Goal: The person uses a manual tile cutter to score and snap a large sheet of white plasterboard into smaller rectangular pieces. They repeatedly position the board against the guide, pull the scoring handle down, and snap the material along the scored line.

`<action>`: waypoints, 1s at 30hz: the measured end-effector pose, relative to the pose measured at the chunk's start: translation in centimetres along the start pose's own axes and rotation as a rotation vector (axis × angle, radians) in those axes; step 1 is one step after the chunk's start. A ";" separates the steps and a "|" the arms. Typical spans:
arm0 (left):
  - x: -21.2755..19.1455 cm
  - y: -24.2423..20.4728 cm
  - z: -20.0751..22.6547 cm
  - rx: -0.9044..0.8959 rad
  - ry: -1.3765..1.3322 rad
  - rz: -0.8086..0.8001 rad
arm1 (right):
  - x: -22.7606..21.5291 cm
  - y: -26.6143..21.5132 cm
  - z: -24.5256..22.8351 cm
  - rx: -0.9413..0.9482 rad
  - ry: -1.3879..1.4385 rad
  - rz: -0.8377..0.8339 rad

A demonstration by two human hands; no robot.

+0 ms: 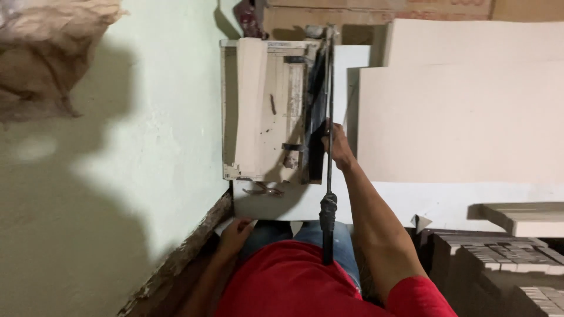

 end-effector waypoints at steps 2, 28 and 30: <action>0.8 -0.9 0.2 -0.011 0.011 -0.061 | 0.1 1.2 5.8 -0.036 -0.084 -0.025; -0.2 1.0 11.4 0.049 0.190 -0.266 | -10.7 -19.9 10.9 0.345 0.314 0.784; 0.7 2.0 10.9 0.064 0.209 -0.269 | -13.2 -20.3 13.0 0.405 0.495 0.889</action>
Point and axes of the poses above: each hand's wrist, its own y-axis towards the middle knuckle, its own x-axis out of the palm, z = x × y, the point moved 6 cm from there along y, towards the middle knuckle, and after that the axes turned 6 degrees about x, right-handed, at the moved point
